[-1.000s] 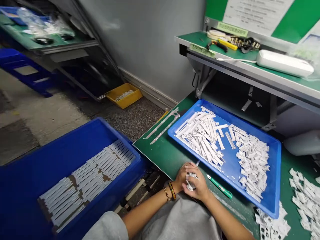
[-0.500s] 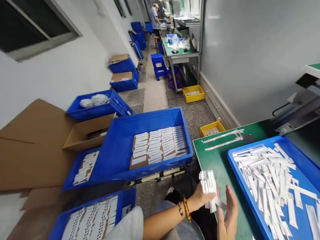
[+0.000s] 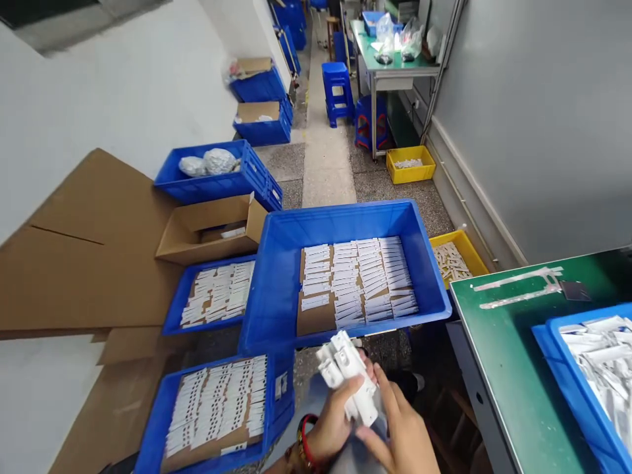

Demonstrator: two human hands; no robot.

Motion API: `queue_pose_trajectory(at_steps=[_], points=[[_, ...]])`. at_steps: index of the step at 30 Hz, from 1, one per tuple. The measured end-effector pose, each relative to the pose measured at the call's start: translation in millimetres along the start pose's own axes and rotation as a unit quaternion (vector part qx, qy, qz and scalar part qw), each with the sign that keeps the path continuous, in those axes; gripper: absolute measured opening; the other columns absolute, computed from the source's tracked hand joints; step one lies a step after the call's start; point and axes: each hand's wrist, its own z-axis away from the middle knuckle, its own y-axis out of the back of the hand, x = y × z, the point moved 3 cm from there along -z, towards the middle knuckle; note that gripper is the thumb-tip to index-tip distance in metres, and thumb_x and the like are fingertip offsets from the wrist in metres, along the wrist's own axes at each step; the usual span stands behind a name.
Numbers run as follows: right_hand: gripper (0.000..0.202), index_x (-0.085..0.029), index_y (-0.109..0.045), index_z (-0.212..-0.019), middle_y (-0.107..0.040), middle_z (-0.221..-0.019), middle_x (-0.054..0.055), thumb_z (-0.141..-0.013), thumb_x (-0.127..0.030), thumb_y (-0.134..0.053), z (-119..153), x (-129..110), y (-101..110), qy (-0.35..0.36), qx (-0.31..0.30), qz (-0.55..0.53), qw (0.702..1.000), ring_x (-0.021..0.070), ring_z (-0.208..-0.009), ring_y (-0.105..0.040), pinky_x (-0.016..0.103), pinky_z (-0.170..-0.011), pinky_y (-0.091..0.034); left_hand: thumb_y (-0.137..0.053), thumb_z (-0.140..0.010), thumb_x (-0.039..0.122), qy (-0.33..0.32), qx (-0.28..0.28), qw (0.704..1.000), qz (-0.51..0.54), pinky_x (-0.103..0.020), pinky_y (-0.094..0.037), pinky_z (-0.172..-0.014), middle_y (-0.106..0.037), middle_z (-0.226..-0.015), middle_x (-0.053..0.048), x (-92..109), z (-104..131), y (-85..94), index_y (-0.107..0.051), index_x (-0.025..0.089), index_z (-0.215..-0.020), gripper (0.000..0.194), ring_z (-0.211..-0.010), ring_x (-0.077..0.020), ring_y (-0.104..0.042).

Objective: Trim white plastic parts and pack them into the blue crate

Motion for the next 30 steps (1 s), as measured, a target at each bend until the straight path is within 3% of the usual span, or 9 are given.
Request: queue_pose_trajectory(at_steps=[3,6,9,11,13,16,22,26,30], points=[[0.077,-0.027,-0.027,-0.152,-0.057,-0.138,0.012,-0.087,-0.044,-0.064,-22.6,-19.1,-30.2,-0.009,-0.036,-0.047,0.998,0.0274,-0.120,-0.060,0.033,-0.092,-0.056,-0.076,-0.068,0.033,-0.018,0.021,0.999,0.019,-0.030,-0.047,-0.080,-0.063,-0.079,-0.002,30.5,6.0,30.7,-0.064,0.018,-0.089,0.029,-0.079,-0.0173,-0.059],[0.071,-0.027,-0.041,-0.146,-0.062,-0.131,0.011,-0.084,-0.046,-0.068,-50.4,-32.7,-53.0,-0.045,-0.026,-0.066,0.996,0.0284,-0.114,-0.064,0.033,-0.088,-0.058,-0.076,-0.062,0.029,-0.008,0.114,0.991,0.074,-0.030,-0.049,-0.082,-0.065,-0.082,-0.001,55.8,1.4,48.4,-0.064,0.019,-0.089,0.032,-0.083,-0.0181,-0.062],[0.067,-0.027,-0.050,-0.141,-0.065,-0.127,0.011,-0.081,-0.048,-0.070,-73.4,-43.5,-62.1,-0.055,-0.007,-0.104,0.993,0.0295,-0.113,-0.065,0.037,-0.090,-0.058,-0.078,-0.056,0.027,-0.026,0.193,0.973,0.123,-0.034,-0.050,-0.085,-0.067,-0.083,0.000,75.5,-4.9,56.0,-0.065,0.020,-0.092,0.040,-0.084,-0.0192,-0.064],[0.053,-0.027,-0.058,-0.133,-0.066,-0.124,0.011,-0.084,-0.047,-0.067,-84.2,-46.6,-60.3,-0.074,-0.016,-0.155,0.985,0.0280,-0.107,-0.067,0.038,-0.089,-0.058,-0.079,-0.054,0.027,-0.045,0.210,0.967,0.138,-0.037,-0.051,-0.086,-0.068,-0.086,-0.002,83.7,-7.0,57.3,-0.065,0.020,-0.092,0.041,-0.086,-0.0212,-0.066],[0.037,-0.025,-0.068,-0.120,-0.067,-0.119,0.011,-0.090,-0.044,-0.060,-92.1,-44.8,-53.8,-0.114,-0.030,-0.220,0.968,0.0219,-0.084,-0.072,0.034,-0.073,-0.062,-0.079,-0.055,0.028,-0.060,0.220,0.963,0.145,-0.038,-0.051,-0.085,-0.069,-0.090,-0.004,87.0,-7.2,56.3,-0.065,0.020,-0.092,0.041,-0.089,-0.0235,-0.067],[0.030,-0.022,-0.075,-0.103,-0.069,-0.104,0.010,-0.089,-0.044,-0.060,-101.5,-36.3,-39.6,-0.166,-0.037,-0.301,0.938,0.0138,-0.057,-0.066,0.027,-0.051,-0.058,-0.080,-0.055,0.029,-0.082,0.239,0.957,0.146,-0.038,-0.052,-0.084,-0.069,-0.092,-0.005,86.5,-7.8,50.6,-0.065,0.020,-0.092,0.041,-0.092,-0.0250,-0.067],[0.033,-0.018,-0.072,-0.091,-0.065,-0.055,0.000,-0.076,-0.048,-0.074,-116.2,-10.4,-10.7,-0.238,-0.045,-0.350,0.905,0.0156,-0.049,-0.062,0.029,-0.052,-0.056,-0.078,-0.059,0.025,-0.197,0.261,0.929,0.176,-0.032,-0.051,-0.079,-0.064,-0.080,0.002,102.1,-20.6,45.6,-0.060,0.022,-0.086,0.032,-0.079,-0.0161,-0.064],[0.036,-0.018,-0.068,-0.087,-0.065,-0.058,0.000,-0.074,-0.051,-0.074,-122.7,0.8,-2.0,-0.255,-0.083,-0.374,0.888,0.0157,-0.052,-0.062,0.030,-0.056,-0.056,-0.075,-0.060,0.023,-0.248,0.310,0.905,0.155,-0.030,-0.050,-0.082,-0.063,-0.080,0.004,121.3,-21.9,64.6,-0.059,0.021,-0.084,0.029,-0.078,-0.0133,-0.062],[0.032,-0.020,-0.061,-0.086,-0.069,-0.078,0.003,-0.075,-0.048,-0.073,-136.9,13.8,-9.4,-0.256,-0.089,-0.385,0.882,0.0178,-0.068,-0.066,0.033,-0.069,-0.056,-0.075,-0.058,0.022,-0.211,0.367,0.899,0.115,-0.029,-0.051,-0.075,-0.065,-0.090,0.002,128.6,-14.6,87.7,-0.062,0.021,-0.088,0.032,-0.081,-0.0151,-0.064]])
